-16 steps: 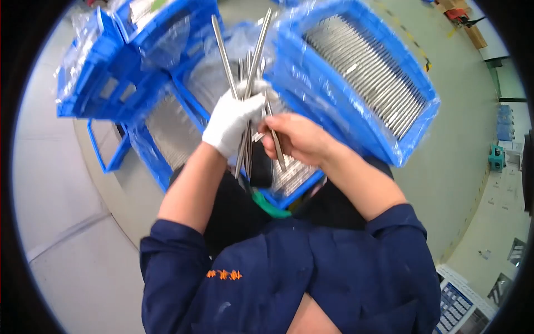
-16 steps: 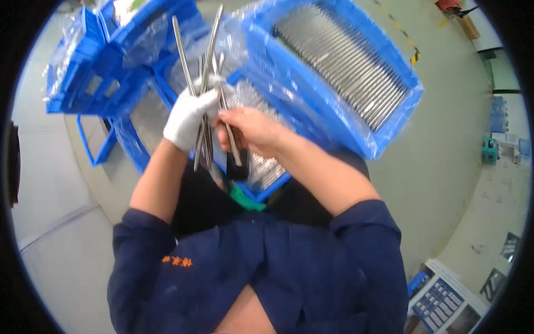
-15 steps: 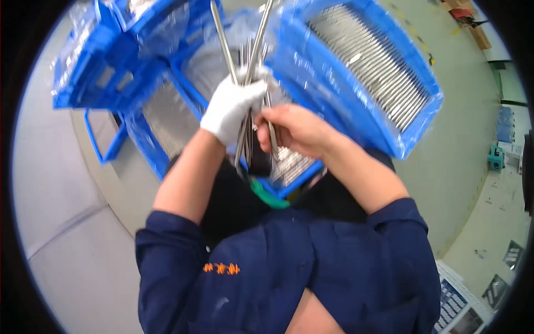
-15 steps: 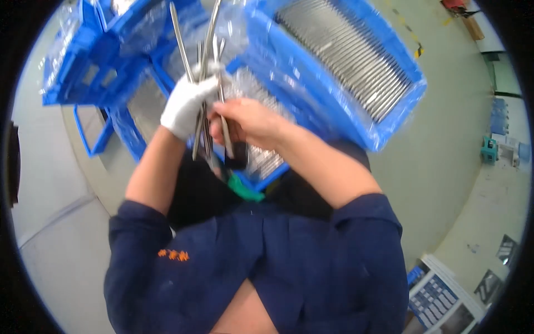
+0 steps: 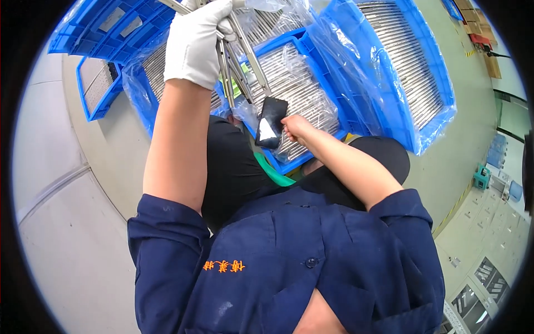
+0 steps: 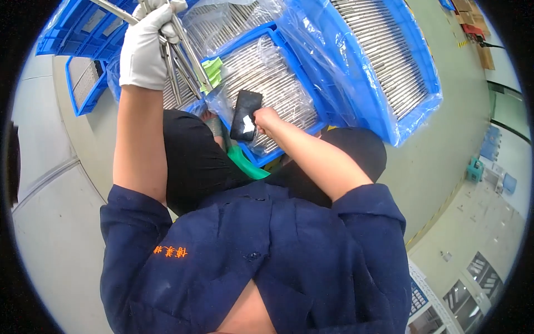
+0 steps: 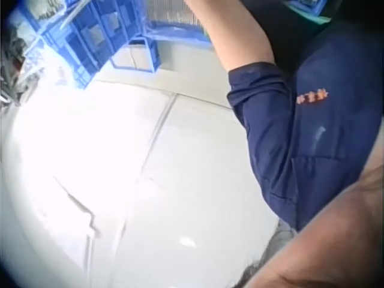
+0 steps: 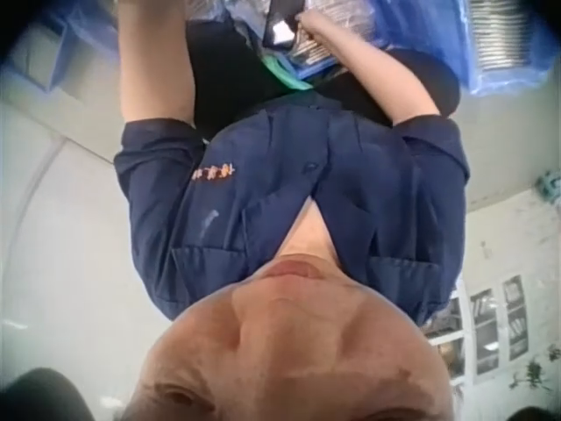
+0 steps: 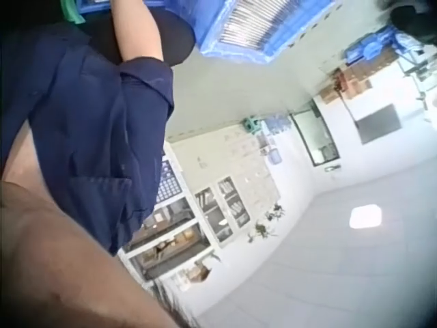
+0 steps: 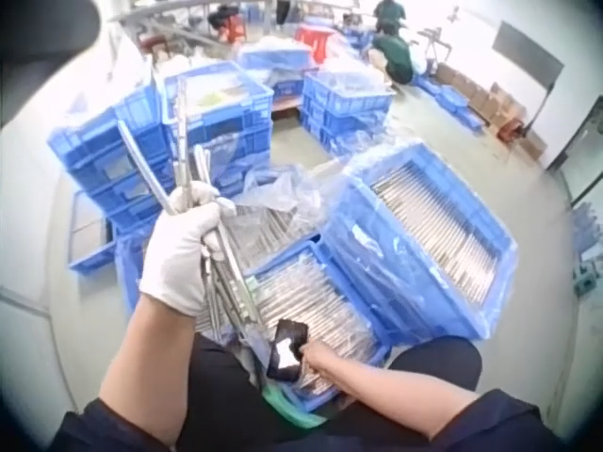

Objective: The recorder is inspecting, sorting, and arranging cylindrical metal rods from storage bins at a manufacturing workstation.

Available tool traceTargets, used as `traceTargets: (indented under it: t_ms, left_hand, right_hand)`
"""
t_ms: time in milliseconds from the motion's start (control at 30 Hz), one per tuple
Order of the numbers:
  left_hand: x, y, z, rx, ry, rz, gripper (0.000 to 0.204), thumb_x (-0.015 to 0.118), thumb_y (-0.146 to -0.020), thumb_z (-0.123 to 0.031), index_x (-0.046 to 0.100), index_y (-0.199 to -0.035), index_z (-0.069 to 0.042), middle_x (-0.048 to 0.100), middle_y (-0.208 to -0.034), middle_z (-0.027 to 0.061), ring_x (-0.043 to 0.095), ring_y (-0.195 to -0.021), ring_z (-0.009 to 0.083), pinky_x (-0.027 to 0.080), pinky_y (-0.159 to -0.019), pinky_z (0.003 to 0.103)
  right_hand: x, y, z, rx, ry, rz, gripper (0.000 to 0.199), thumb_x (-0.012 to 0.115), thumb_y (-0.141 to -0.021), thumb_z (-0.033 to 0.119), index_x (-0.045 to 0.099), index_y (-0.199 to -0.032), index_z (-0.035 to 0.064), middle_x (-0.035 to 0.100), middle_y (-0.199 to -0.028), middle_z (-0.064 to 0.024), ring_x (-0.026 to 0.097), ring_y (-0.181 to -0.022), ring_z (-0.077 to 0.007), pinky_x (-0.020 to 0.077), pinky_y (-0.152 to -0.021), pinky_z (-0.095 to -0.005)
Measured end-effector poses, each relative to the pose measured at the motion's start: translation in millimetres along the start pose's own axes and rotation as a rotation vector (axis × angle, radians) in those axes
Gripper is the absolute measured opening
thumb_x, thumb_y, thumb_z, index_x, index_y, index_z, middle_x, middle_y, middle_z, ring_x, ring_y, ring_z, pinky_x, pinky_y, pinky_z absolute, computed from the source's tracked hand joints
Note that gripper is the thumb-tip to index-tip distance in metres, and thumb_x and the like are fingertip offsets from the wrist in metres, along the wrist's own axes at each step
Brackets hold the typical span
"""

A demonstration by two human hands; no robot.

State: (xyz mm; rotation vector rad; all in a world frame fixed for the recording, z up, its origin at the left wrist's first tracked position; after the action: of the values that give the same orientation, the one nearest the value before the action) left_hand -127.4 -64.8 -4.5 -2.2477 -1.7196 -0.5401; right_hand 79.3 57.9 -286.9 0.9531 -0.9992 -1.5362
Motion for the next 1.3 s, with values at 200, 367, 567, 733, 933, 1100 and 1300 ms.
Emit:
traceTargets:
  t_ms: [200, 367, 567, 733, 933, 1100, 1300]
  left_hand:
    - [-8, 7, -3, -0.021, 0.071, 0.039, 0.009, 0.050, -0.075, -0.002, 0.049, -0.083, -0.007, 0.055, -0.070, 0.0030, 0.045, -0.047, 0.0051, 0.036, -0.042, 0.016]
    - [-1, 9, -8, -0.019, 0.072, 0.028, 0.011, 0.050, -0.075, -0.002, 0.050, -0.085, -0.007, 0.055, -0.071, 0.0029, 0.045, -0.047, 0.0047, 0.037, -0.042, 0.016]
    - [-10, 20, -9, -0.049, 0.018, 0.012, 0.011, 0.051, -0.074, -0.001, 0.050, -0.083, -0.007, 0.054, -0.070, 0.0014, 0.044, -0.049, 0.0047, 0.036, -0.044, 0.016]
    - [-16, 25, -23, -0.007, -0.002, 0.027, 0.008, 0.053, -0.073, -0.002, 0.050, -0.079, -0.007, 0.054, -0.071, 0.0003, 0.046, -0.055, 0.0050, 0.036, -0.049, 0.016]
    - [-29, 29, -31, 0.009, 0.077, -0.003, 0.007, 0.054, -0.073, -0.002, 0.051, -0.076, -0.007, 0.053, -0.069, -0.0005, 0.047, -0.056, 0.0051, 0.036, -0.049, 0.016]
    - [-32, 29, -36, -0.017, -0.016, -0.005, 0.005, 0.056, -0.073, -0.005, 0.052, -0.073, -0.008, 0.047, -0.061, -0.0037, 0.043, -0.050, 0.0036, 0.034, -0.046, 0.015]
    - [-38, 28, -37, 0.003, -0.013, -0.003, 0.006, 0.057, -0.072, -0.004, 0.052, -0.072, -0.008, 0.047, -0.062, -0.0038, 0.043, -0.050, 0.0037, 0.034, -0.046, 0.016]
  right_hand:
    - [5, -43, -23, -0.247, 0.653, -0.329, 0.039, 0.055, -0.068, 0.034, 0.062, -0.081, -0.0011, 0.059, -0.086, -0.0216, 0.055, -0.087, -0.0331, 0.0428, -0.077, -0.0377]
    - [19, -26, -2, -0.149, 0.407, -0.401, 0.053, 0.067, -0.061, 0.041, 0.058, -0.088, -0.0043, 0.058, -0.092, -0.0216, 0.056, -0.088, -0.0331, 0.0437, -0.077, -0.0368]
    - [34, -6, 25, -0.162, 0.546, -0.626, 0.062, 0.074, -0.056, 0.036, 0.050, -0.097, -0.0034, 0.054, -0.101, -0.0193, 0.053, -0.096, -0.0297, 0.0430, -0.082, -0.0338]
    - [38, -16, 29, -0.128, 0.573, -0.582, 0.068, 0.074, -0.057, 0.035, 0.043, -0.105, -0.0015, 0.050, -0.108, -0.0173, 0.047, -0.103, -0.0284, 0.0391, -0.087, -0.0341]
    - [44, -15, 27, -0.031, 0.524, -0.608, 0.070, 0.075, -0.055, 0.034, 0.041, -0.106, 0.0002, 0.048, -0.109, -0.0158, 0.045, -0.105, -0.0272, 0.0376, -0.089, -0.0345]
    - [35, -43, 18, -0.208, 0.638, -0.747, 0.075, 0.075, -0.051, 0.035, 0.041, -0.105, -0.0029, 0.046, -0.110, -0.0175, 0.044, -0.106, -0.0282, 0.0354, -0.091, -0.0339]
    - [34, -68, 13, -0.149, 0.688, -0.717, 0.072, 0.076, -0.051, 0.037, 0.047, -0.103, -0.0039, 0.048, -0.110, -0.0180, 0.044, -0.107, -0.0276, 0.0362, -0.090, -0.0322]
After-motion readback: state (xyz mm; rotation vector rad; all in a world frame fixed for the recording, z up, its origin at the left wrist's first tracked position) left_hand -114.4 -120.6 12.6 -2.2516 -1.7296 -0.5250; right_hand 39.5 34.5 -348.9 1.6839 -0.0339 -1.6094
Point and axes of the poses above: each hand's wrist, its own y-axis away from the middle knuckle, its own x-axis out of the palm, z = x × y, the point moved 7 cm from there along -y, towards the middle knuckle
